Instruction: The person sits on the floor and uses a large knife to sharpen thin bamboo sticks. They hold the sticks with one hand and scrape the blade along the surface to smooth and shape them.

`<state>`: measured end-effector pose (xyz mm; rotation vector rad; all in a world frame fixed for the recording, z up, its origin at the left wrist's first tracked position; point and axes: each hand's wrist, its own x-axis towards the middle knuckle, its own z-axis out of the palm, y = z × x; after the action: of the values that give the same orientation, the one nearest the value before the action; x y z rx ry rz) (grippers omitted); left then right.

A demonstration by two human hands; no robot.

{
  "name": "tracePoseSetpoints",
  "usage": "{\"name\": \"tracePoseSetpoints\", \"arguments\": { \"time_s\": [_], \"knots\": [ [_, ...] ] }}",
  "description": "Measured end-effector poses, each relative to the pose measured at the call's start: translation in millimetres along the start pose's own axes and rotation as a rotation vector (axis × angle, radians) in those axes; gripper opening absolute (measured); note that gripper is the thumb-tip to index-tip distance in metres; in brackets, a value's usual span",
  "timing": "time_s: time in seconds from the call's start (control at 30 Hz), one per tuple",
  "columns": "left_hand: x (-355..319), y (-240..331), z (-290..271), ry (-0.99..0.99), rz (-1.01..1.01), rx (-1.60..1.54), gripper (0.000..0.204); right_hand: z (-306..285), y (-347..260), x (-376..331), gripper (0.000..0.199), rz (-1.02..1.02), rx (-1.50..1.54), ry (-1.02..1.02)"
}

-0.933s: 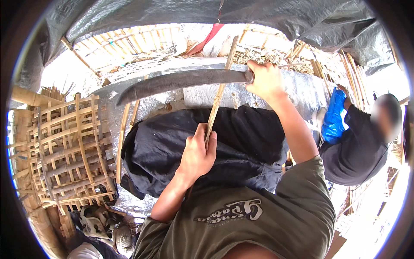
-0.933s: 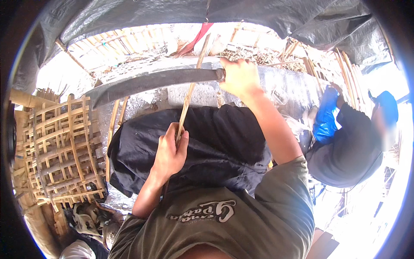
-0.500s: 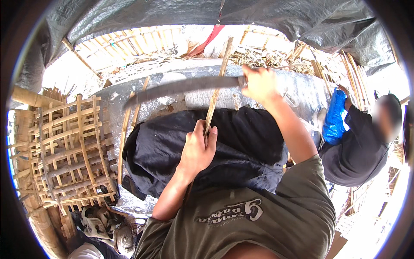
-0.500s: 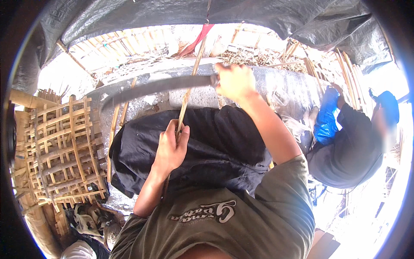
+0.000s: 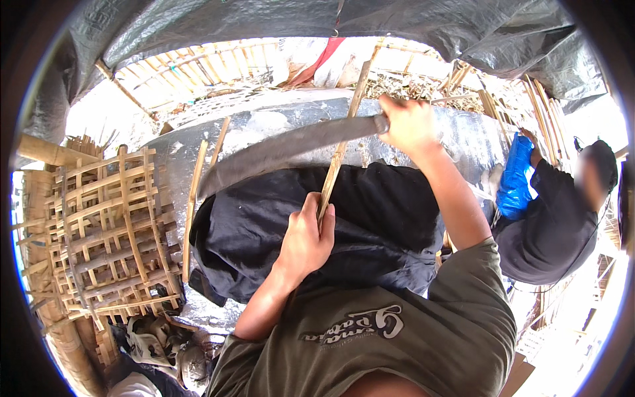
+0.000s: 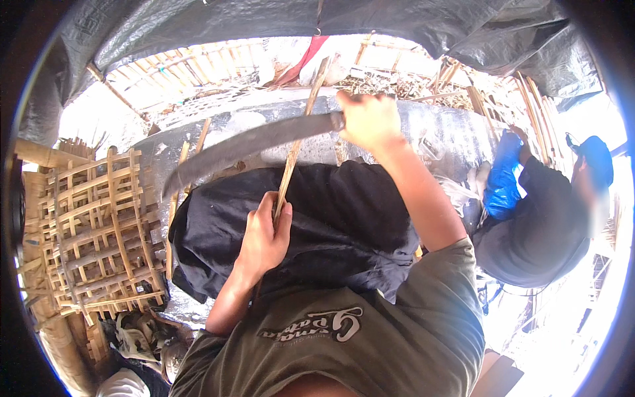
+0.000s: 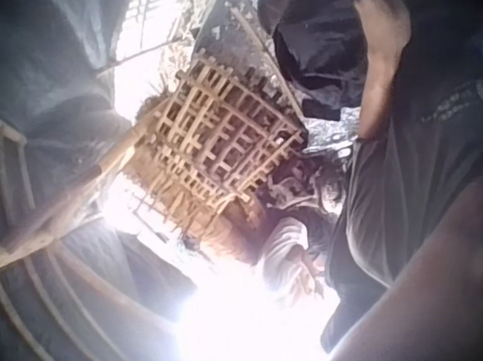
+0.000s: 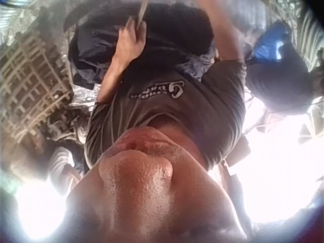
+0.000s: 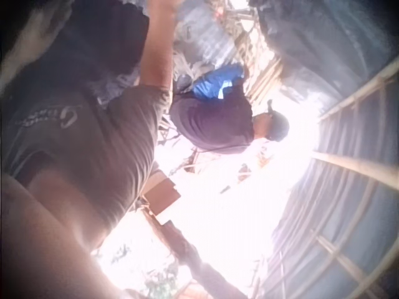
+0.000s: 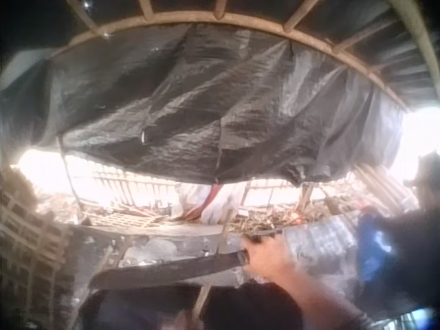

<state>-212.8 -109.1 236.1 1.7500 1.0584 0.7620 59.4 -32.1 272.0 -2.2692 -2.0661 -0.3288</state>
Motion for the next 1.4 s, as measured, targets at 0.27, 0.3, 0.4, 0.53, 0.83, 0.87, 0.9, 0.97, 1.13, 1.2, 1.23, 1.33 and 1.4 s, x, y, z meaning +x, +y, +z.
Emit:
{"name": "tracePoseSetpoints", "arguments": {
  "time_s": [0.27, 0.3, 0.4, 0.53, 0.83, 0.87, 0.9, 0.97, 1.13, 1.2, 1.23, 1.33, 1.4],
  "knots": [
    [-3.5, 1.9, -5.1, 0.034, 0.064, 0.000, 0.014, -4.7, 27.1, 19.2, 0.028, 0.294, 0.069, 0.014],
    [-0.8, 4.5, -5.9, 0.027, 0.032, -0.005, 0.014, -5.9, 19.2, 13.4, 0.027, 0.284, 0.077, -0.016],
    [3.1, 10.2, -6.3, 0.079, 0.010, -0.020, 0.019, 2.3, 13.0, 7.1, 0.024, 0.226, 0.159, -0.028],
    [4.4, 0.8, -12.1, 0.099, 0.029, -0.021, 0.035, 28.7, 29.5, 12.3, 0.025, 0.334, 0.246, -0.059],
    [4.0, -30.8, -17.9, -0.027, -0.356, -0.797, 0.016, 66.1, 67.7, -28.9, 0.022, 0.421, 0.367, -0.044],
    [3.4, -28.7, -19.0, -0.020, -0.384, -0.886, 0.015, 61.2, 67.3, -34.3, 0.022, 0.426, 0.382, -0.067],
    [2.9, -27.8, -19.4, -0.013, -0.408, -0.975, 0.015, 53.9, 64.9, -39.1, 0.022, 0.406, 0.391, -0.018],
    [1.1, -33.4, -22.6, -0.021, -0.408, -1.026, 0.019, 44.2, 60.2, -46.5, 0.024, 0.362, 0.412, 0.071],
    [-4.9, -28.4, -36.5, -0.041, -0.517, -1.395, 0.031, 36.7, 55.6, -62.9, 0.033, 0.382, 0.509, 0.170],
    [-5.0, -33.3, -40.6, -0.062, -0.550, -1.462, 0.034, 32.7, 54.6, -65.1, 0.034, 0.376, 0.526, 0.129],
    [-5.2, -32.9, -41.0, -0.064, -0.584, -1.496, 0.034, 31.7, 54.3, -65.7, 0.035, 0.374, 0.534, 0.110],
    [-3.7, -26.7, -45.2, -0.107, -0.678, -1.571, 0.035, 31.8, 51.6, -67.0, 0.032, 0.345, 0.559, 0.126],
    [-2.0, -32.5, -45.2, -0.175, -0.663, -1.591, 0.036, 28.5, 47.6, -67.8, 0.030, 0.327, 0.559, 0.125]
  ]
}}
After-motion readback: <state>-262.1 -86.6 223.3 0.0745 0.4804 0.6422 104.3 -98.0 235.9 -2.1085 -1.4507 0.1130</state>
